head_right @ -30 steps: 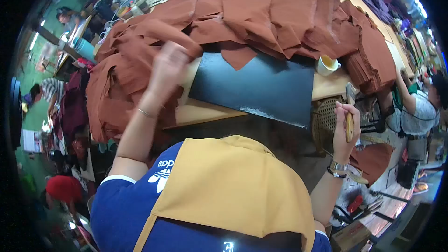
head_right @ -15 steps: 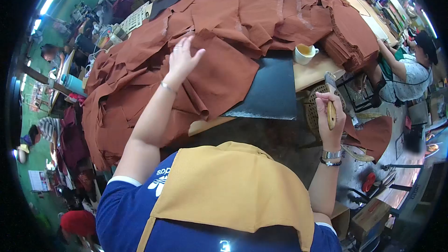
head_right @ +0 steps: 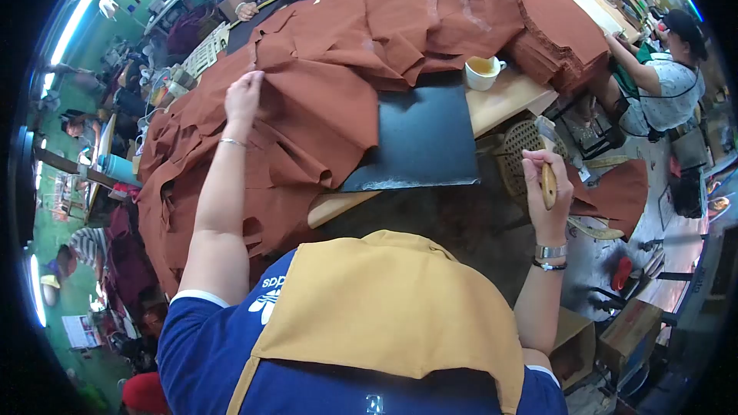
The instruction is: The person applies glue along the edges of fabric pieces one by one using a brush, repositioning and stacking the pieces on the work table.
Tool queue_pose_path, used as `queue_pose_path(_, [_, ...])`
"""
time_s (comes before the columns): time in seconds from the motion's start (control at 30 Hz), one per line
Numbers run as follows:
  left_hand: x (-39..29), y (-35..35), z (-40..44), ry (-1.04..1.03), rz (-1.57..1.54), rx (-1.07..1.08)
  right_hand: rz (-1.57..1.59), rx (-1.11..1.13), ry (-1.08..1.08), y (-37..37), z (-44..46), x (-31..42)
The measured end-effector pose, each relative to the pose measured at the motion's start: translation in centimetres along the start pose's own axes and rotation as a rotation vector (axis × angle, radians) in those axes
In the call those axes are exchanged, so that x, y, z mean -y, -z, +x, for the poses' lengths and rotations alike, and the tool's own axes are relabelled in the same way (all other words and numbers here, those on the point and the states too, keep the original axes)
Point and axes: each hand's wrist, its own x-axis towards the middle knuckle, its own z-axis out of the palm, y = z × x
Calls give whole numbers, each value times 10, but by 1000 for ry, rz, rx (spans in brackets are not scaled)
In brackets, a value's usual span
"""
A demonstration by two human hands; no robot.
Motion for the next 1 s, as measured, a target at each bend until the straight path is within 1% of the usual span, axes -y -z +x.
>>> queue_pose_path(0.03, [15, 17, 4, 52, 30, -34, -20, -10, 11, 1, 0, 1])
queue_pose_path(0.1, [65, 54, 11, -73, -96, -240, -118, -28, 49, 5, 0, -2])
queue_pose_path(0.17, [96, 109, 12, -46, -276, -368, -99, -33, 34, 5, 1, -10])
queue_pose_path(0.23, [140, 174, 9, 35, -50, -600, -4, -13, -18, 5, 0, -14])
queue_pose_path(0.3, [162, 239, -9, 242, 83, -637, 40, 9, -14, 4, 0, -30])
queue_pose_path(0.4, [218, 301, -38, 425, 434, -551, 63, 47, 2, -4, 7, -37])
queue_pose_path(0.47, [320, 320, -65, 570, 538, -356, 59, 71, 34, -10, 12, -36])
queue_pose_path(0.5, [348, 328, -76, 641, 582, -256, 61, 85, 45, -13, 15, -33])
queue_pose_path(0.53, [336, 323, -92, 679, 630, -349, 62, 96, 55, -16, 17, -30])
queue_pose_path(0.57, [306, 302, -114, 713, 677, -440, 60, 105, 63, -19, 18, -28])
queue_pose_path(0.6, [237, 294, -122, 785, 656, -394, 49, 118, 38, -21, 20, -26])
queue_pose_path(0.63, [220, 284, -134, 542, 694, -425, 71, 131, 39, -23, 21, -22])
queue_pose_path(0.67, [215, 266, -142, 239, 717, -529, 90, 144, 38, -26, 21, -16])
queue_pose_path(0.73, [147, 234, -152, -98, 518, -518, 104, 163, 40, -32, 23, -8])
queue_pose_path(0.77, [118, 210, -163, -196, 450, -513, 98, 170, 42, -35, 24, -6])
queue_pose_path(0.83, [67, 172, -188, -216, 347, -341, 102, 180, 57, -41, 27, -1])
queue_pose_path(0.87, [48, 158, -200, -201, 376, -264, 112, 182, 68, -44, 28, 2])
queue_pose_path(0.9, [40, 144, -208, -185, 342, -251, 124, 180, 78, -48, 29, 4])
queue_pose_path(0.93, [41, 129, -212, -156, 355, -293, 126, 174, 93, -50, 29, 7])
queue_pose_path(0.97, [47, 116, -216, -130, 367, -336, 120, 184, 87, -51, 29, 11])
queue_pose_path(1.0, [58, 107, -218, -91, 386, -315, 114, 193, 79, -51, 28, 15])
